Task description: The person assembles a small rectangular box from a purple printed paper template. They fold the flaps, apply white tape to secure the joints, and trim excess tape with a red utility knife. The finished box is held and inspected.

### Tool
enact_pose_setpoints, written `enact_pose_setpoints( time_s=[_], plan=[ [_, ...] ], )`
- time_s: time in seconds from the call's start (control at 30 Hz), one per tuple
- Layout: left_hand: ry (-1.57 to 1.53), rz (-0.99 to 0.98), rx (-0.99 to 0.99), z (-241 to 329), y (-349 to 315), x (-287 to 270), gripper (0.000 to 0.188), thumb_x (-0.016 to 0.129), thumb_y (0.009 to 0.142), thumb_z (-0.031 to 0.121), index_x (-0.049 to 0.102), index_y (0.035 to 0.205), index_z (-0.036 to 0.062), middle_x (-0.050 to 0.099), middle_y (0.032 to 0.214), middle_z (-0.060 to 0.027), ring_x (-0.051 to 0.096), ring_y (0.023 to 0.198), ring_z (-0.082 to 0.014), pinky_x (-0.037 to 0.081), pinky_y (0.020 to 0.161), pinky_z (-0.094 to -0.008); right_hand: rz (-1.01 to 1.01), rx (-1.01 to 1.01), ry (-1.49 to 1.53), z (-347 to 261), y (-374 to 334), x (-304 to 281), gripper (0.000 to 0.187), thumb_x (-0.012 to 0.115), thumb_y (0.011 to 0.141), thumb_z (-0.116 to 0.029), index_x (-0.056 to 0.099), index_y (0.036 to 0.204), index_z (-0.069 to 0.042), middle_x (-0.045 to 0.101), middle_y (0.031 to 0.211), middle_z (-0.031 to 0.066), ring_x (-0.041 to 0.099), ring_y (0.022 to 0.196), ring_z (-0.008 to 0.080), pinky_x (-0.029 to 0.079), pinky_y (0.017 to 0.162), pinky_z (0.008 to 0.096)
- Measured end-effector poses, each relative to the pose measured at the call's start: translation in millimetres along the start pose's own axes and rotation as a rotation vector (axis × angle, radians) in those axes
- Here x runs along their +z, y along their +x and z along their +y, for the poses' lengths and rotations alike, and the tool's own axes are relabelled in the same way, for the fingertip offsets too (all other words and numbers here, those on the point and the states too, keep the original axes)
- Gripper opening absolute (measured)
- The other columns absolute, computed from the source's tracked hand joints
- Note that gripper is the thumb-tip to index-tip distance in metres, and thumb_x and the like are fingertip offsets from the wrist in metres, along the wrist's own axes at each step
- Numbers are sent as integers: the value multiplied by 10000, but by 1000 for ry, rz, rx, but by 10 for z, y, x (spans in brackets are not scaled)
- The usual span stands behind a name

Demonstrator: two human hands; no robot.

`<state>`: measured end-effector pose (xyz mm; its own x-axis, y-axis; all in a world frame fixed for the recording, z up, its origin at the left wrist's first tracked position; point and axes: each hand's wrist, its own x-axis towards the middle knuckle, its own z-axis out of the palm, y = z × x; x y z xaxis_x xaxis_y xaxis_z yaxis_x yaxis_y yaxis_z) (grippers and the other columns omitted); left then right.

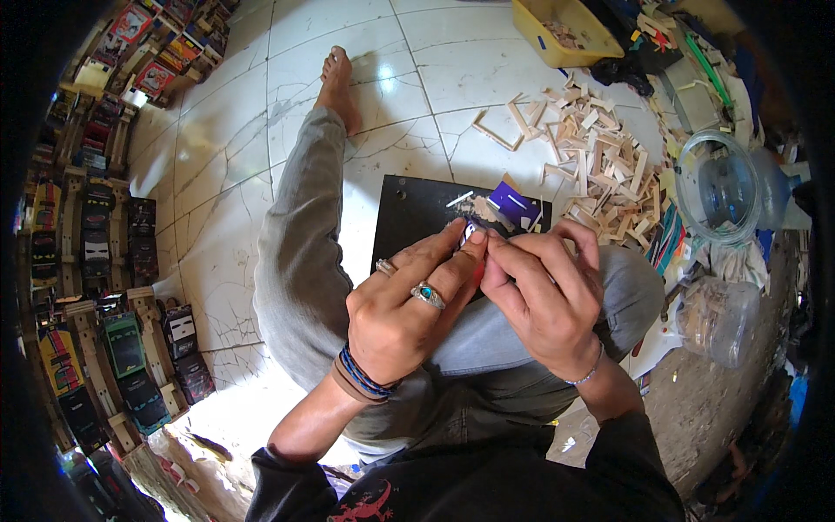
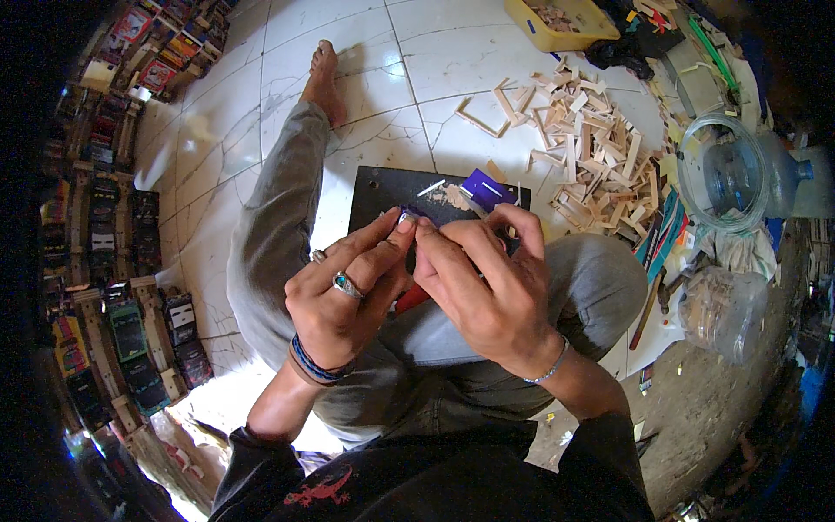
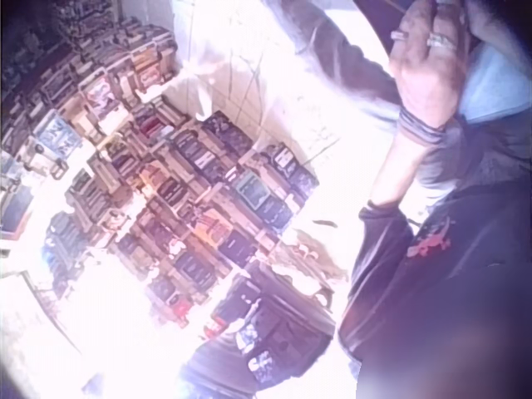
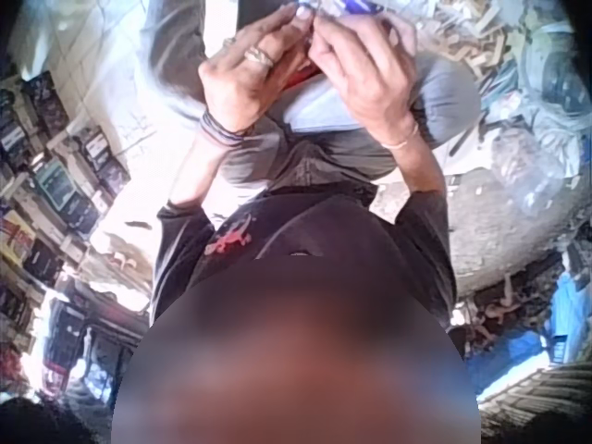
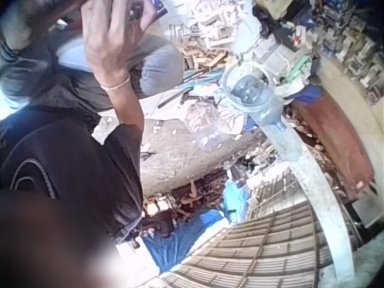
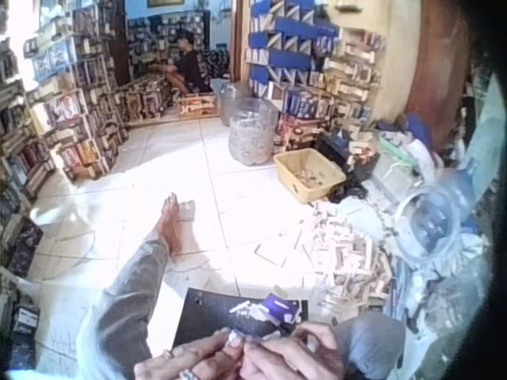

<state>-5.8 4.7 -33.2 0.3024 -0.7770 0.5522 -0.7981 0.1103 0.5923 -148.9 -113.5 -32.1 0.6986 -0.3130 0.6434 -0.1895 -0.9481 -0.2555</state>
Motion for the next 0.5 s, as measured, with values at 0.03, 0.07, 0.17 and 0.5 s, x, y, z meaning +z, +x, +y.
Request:
enact_pose_setpoints(
  time_s=[0.03, 0.07, 0.17, 0.5],
  plan=[
    [13, 1, 12, 1, 3, 1, 387, 842, 766, 17, 741, 1139, 31, 754, 1109, -167, 764, 975, -290, 634, 811, -361, 4, -3, 5, 6, 0, 0, 321, 838, 740, -18, 726, 1039, -45, 642, 887, 21, 632, 779, 217, 488, 861, 419],
    [-14, 5, 6, 1, 7, 3, 398, 840, 773, 11, 726, 1154, 23, 754, 1112, -167, 764, 977, -291, 633, 813, -358, 15, 0, 11, 13, 0, -4, 321, 839, 740, -20, 726, 1039, -48, 645, 890, 18, 631, 779, 214, 486, 857, 418],
    [-109, 24, -62, 6, 13, 19, 443, 820, 811, -25, 665, 1226, -5, 750, 1148, -167, 759, 1013, -276, 618, 839, -337, 36, 9, 16, 34, 2, -21, 318, 841, 744, -29, 730, 1041, -57, 654, 902, 8, 629, 781, 210, 480, 847, 412],
    [-327, 39, -221, -26, -36, 7, 558, 767, 885, -75, 496, 1372, -33, 722, 1214, -233, 706, 1148, -236, 558, 964, -310, -15, 179, 252, 53, 73, -84, 275, 836, 792, -78, 762, 1057, -76, 707, 954, 31, 658, 842, 229, 485, 836, 377]
  ],
)
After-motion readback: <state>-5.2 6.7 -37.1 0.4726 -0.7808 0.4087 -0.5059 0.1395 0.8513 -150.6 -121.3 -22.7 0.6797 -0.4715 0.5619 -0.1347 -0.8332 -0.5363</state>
